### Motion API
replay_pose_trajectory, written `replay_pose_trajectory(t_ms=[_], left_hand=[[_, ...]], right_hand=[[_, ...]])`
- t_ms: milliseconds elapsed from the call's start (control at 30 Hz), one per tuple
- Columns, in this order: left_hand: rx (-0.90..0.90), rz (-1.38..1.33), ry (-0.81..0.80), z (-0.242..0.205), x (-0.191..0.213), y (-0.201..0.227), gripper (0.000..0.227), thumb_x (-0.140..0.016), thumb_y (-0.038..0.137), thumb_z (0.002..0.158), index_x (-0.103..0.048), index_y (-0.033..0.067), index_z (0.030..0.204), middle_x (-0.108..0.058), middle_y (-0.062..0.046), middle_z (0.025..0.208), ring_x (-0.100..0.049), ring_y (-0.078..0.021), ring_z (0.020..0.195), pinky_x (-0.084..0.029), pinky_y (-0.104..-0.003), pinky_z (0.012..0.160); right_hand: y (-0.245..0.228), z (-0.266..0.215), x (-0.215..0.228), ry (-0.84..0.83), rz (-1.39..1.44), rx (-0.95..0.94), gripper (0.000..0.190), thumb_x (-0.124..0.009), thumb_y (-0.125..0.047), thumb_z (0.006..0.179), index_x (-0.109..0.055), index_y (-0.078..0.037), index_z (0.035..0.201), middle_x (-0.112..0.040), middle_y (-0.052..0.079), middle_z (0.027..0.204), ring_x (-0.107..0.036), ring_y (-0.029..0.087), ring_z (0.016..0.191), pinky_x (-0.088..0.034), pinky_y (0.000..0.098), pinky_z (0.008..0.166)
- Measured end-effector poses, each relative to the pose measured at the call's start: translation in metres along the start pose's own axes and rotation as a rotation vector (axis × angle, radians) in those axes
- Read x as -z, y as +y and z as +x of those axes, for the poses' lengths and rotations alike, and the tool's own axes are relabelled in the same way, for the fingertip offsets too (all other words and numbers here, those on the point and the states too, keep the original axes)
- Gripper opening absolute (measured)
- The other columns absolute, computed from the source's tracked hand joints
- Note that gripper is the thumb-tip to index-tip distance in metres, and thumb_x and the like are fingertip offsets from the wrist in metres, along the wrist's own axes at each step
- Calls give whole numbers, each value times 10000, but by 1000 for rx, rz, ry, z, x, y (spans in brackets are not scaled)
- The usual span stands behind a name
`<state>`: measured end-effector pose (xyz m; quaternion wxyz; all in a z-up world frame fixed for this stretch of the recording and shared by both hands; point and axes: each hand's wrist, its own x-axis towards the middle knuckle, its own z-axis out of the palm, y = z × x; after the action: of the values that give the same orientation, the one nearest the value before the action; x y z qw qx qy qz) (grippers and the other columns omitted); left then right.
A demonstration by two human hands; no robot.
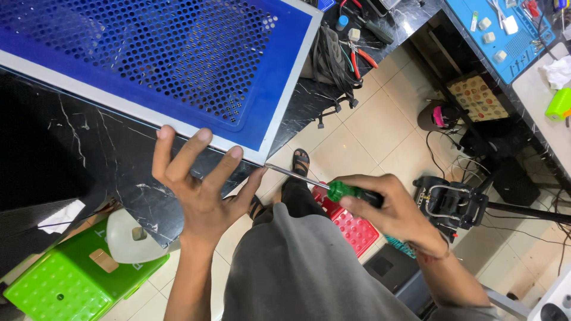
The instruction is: The person uses a screwdriver to remove screws from the side of a blue electronic device, then flips the device over to remove screws from the perforated back panel. The person then reattaches the side panel and tightens the screws.
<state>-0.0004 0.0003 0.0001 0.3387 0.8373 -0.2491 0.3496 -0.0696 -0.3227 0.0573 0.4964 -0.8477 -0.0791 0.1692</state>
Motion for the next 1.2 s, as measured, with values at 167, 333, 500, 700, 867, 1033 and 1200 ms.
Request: replay_pose_trajectory(t_ms=[167,333,500,700,867,1033,1200], left_hand=[[2,-13,13,1,-1,0,451,-980,409,1026,-689,254,1335,-457,-100,1561,-268,-416,1598,-382,-648,1334],[-4,-18,29,2,-3,4,389,-911,367,1046,-694,230,1339,-447,-116,1558,-262,-428,1594,-355,-665,1354],[2,-17,5,3,-2,1,402,-967,372,1012,-720,290,1319,-486,-56,1540,-275,-372,1600,-226,-693,1373],[-9,-120,-27,3,-3,-4,479,-1021,310,1007,-694,273,1356,-484,-80,1507,-405,-432,1561,-118,-746,1398],[-4,-104,6,-4,-10,-7,420,-961,361,1034,-693,310,1354,-461,-45,1525,-384,-382,1565,-132,-712,1413],[11,-136,20,-13,-18,-6,469,-1016,337,1000,-691,274,1332,-477,-72,1552,-302,-346,1649,-132,-681,1430],[356,-181,250,-24,-29,11,1121,-1033,495,815,-379,167,1664,-296,-93,1695,-294,-335,1718,-317,-574,1487]], right_hand=[[3,-14,-25,309,-354,283,389,-793,-278,982,-799,23,1228,-888,184,1068,-707,125,513,-538,232,410],[-19,-13,-22,231,-277,70,382,-754,-308,999,-793,-33,1261,-888,71,1140,-844,125,878,-657,300,753],[26,7,9,-389,508,-106,284,-668,-292,1085,-775,-33,1041,-678,-2,728,-565,76,555,-453,214,476],[52,28,12,-466,629,38,333,-697,-285,1081,-802,17,1174,-692,20,769,-573,65,572,-452,177,467],[-16,-10,2,61,-656,319,336,-751,-239,1023,-770,-56,1305,-690,-12,759,-542,134,566,-502,314,567],[-15,-19,-13,300,-884,371,370,-758,-329,999,-788,-82,1273,-675,30,706,-590,232,540,-529,375,567],[-4,-2,9,-85,-44,-143,222,-603,-142,970,-747,-109,804,-674,-18,702,-530,132,660,-444,328,637]])
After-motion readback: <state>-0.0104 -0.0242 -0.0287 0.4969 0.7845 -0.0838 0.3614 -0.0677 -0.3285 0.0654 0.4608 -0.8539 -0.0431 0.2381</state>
